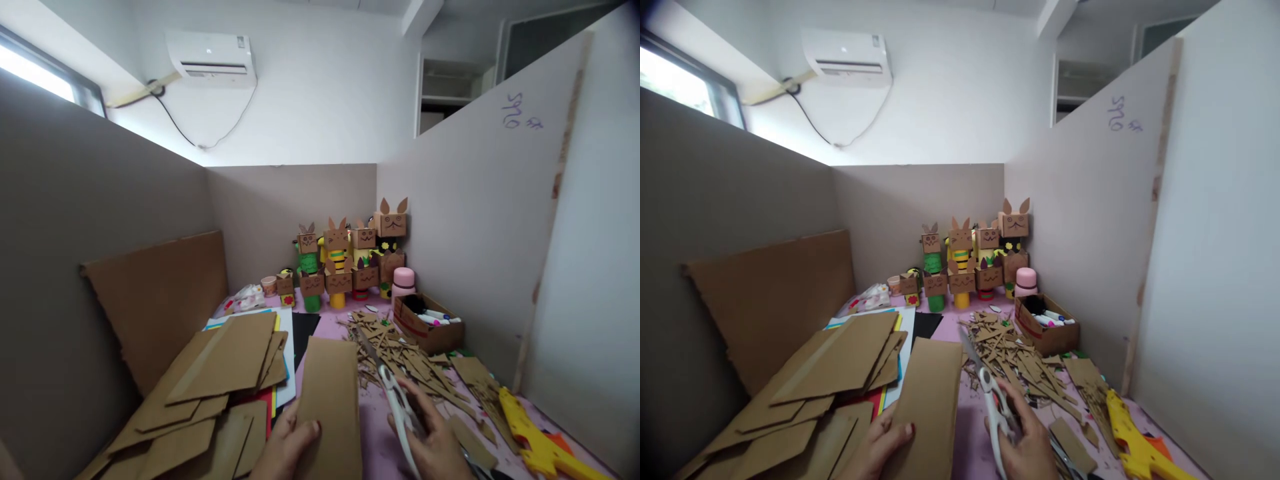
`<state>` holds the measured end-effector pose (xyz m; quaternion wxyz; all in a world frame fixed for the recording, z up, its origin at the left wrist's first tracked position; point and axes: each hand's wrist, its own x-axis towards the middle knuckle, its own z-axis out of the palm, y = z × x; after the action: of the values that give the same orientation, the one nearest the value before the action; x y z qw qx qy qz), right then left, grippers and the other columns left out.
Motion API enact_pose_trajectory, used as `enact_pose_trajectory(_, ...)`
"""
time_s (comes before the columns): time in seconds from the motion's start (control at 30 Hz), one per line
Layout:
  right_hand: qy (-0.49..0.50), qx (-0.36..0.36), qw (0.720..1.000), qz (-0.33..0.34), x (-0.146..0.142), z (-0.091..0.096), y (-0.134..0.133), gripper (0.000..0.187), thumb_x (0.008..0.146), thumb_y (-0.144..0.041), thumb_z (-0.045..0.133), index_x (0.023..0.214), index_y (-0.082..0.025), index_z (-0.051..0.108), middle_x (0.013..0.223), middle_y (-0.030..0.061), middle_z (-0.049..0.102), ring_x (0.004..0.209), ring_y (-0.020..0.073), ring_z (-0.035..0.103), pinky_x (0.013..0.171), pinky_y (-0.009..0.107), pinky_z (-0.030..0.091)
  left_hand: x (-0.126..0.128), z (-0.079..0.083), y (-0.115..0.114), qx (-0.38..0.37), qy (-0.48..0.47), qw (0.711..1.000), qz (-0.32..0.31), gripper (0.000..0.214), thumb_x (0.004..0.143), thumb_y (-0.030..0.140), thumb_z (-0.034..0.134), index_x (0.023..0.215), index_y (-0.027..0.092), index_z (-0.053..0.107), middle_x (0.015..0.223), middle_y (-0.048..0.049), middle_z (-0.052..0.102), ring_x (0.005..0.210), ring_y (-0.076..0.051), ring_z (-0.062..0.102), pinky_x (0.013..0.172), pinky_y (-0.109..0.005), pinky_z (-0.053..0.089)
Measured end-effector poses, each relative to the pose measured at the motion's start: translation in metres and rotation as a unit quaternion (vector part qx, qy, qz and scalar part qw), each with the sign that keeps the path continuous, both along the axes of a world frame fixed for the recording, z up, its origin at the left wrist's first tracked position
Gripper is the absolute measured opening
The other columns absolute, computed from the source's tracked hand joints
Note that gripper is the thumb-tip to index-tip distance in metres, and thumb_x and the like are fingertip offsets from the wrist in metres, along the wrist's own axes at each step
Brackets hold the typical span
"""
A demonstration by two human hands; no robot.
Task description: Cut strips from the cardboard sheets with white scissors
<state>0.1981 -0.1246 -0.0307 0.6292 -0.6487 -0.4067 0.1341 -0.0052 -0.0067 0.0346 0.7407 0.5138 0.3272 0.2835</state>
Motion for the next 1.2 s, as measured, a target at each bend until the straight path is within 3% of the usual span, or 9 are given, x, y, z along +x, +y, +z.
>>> enact_pose_trajectory(0.07, -0.153, -0.044, 0.987, -0.019, 0.008, -0.002, -0.005, 0.051, 0.076, -0.014, 0.053, 0.125, -0.025, 0.053, 0.13, 0.0071, 0.058, 0.123, 0.0249, 0.048, 0.105, 0.041, 0.036, -0.003, 0.002, 0.003, 0.025, 0.018, 0.999, 0.009, 0.057, 0.06, 0.033, 0.067, 0.113, 0.017, 0.055, 0.083, -0.006, 0.072, 0.067, -0.025, 0.066, 0.058, -0.03, 0.047)
enact_pose_trajectory(0.17, -0.357, -0.027, 0.933, -0.037, 0.013, -0.005, -0.007, 0.061, 0.075, -0.009, 0.05, 0.132, -0.031, 0.046, 0.117, 0.0051, 0.064, 0.109, 0.0235, 0.058, 0.092, 0.039, 0.048, -0.005, 0.003, 0.008, 0.039, 0.016, 0.999, 0.028, 0.055, 0.058, 0.03, 0.065, 0.11, 0.018, 0.056, 0.084, -0.0059, 0.071, 0.069, -0.024, 0.065, 0.059, -0.029, 0.046)
enact_pose_trajectory(0.3, -0.487, -0.008, 0.871, -0.068, 0.011, -0.007, -0.006, 0.067, 0.074, -0.008, 0.051, 0.135, -0.033, 0.04, 0.106, 0.0058, 0.065, 0.097, 0.0237, 0.063, 0.081, 0.037, 0.053, -0.005, 0.003, 0.014, 0.029, 0.006, 0.999, 0.039, 0.054, 0.058, 0.03, 0.064, 0.11, 0.018, 0.056, 0.078, -0.0045, 0.07, 0.067, -0.023, 0.064, 0.059, -0.03, 0.045)
enact_pose_trajectory(0.43, -0.533, -0.007, 0.844, -0.064, 0.01, -0.007, -0.006, 0.076, 0.072, -0.004, 0.05, 0.14, -0.031, 0.032, 0.107, 0.0059, 0.064, 0.098, 0.0234, 0.062, 0.082, 0.035, 0.051, -0.004, 0.004, 0.016, 0.021, -0.006, 0.999, 0.036, 0.06, 0.053, 0.028, 0.064, 0.111, 0.018, 0.055, 0.073, -0.0037, 0.069, 0.062, -0.023, 0.063, 0.057, -0.03, 0.045)
enact_pose_trajectory(0.57, -0.548, 0.015, 0.834, -0.068, 0.007, -0.005, -0.006, 0.077, 0.073, -0.004, 0.049, 0.142, -0.032, 0.028, 0.107, 0.0056, 0.062, 0.099, 0.0231, 0.059, 0.084, 0.036, 0.047, -0.005, 0.008, 0.011, 0.015, 0.002, 0.999, 0.036, 0.065, 0.05, 0.02, 0.058, 0.116, 0.02, 0.053, 0.078, -0.0027, 0.069, 0.064, -0.022, 0.063, 0.056, -0.029, 0.044)
enact_pose_trajectory(0.8, -0.464, 0.067, 0.879, -0.085, -0.013, 0.003, -0.005, 0.071, 0.081, -0.001, 0.038, 0.14, -0.039, 0.03, 0.104, 0.0042, 0.059, 0.099, 0.0222, 0.054, 0.085, 0.039, 0.042, -0.006, 0.017, 0.003, 0.002, -0.005, 1.0, 0.01, 0.069, 0.05, 0.019, 0.058, 0.118, 0.021, 0.054, 0.083, -0.0043, 0.07, 0.068, -0.024, 0.065, 0.058, -0.029, 0.045)
enact_pose_trajectory(1.03, -0.587, 0.023, 0.805, -0.079, -0.002, 0.01, -0.009, 0.072, 0.081, -0.006, 0.045, 0.144, -0.031, 0.02, 0.098, 0.0072, 0.066, 0.092, 0.0218, 0.062, 0.077, 0.034, 0.052, -0.008, 0.02, -0.003, -0.035, -0.023, 0.999, 0.007, 0.076, 0.049, 0.016, 0.061, 0.124, 0.022, 0.049, 0.082, -0.0036, 0.071, 0.072, -0.025, 0.066, 0.061, -0.029, 0.047)
enact_pose_trajectory(1.2, -0.603, 0.013, 0.793, -0.083, 0.004, 0.006, -0.008, 0.073, 0.082, -0.007, 0.044, 0.146, -0.03, 0.016, 0.098, 0.0075, 0.068, 0.093, 0.0228, 0.064, 0.076, 0.036, 0.053, -0.007, 0.02, -0.001, -0.037, -0.019, 0.999, 0.026, 0.077, 0.049, 0.015, 0.06, 0.124, 0.023, 0.049, 0.08, -0.0032, 0.072, 0.066, -0.024, 0.067, 0.056, -0.029, 0.045)
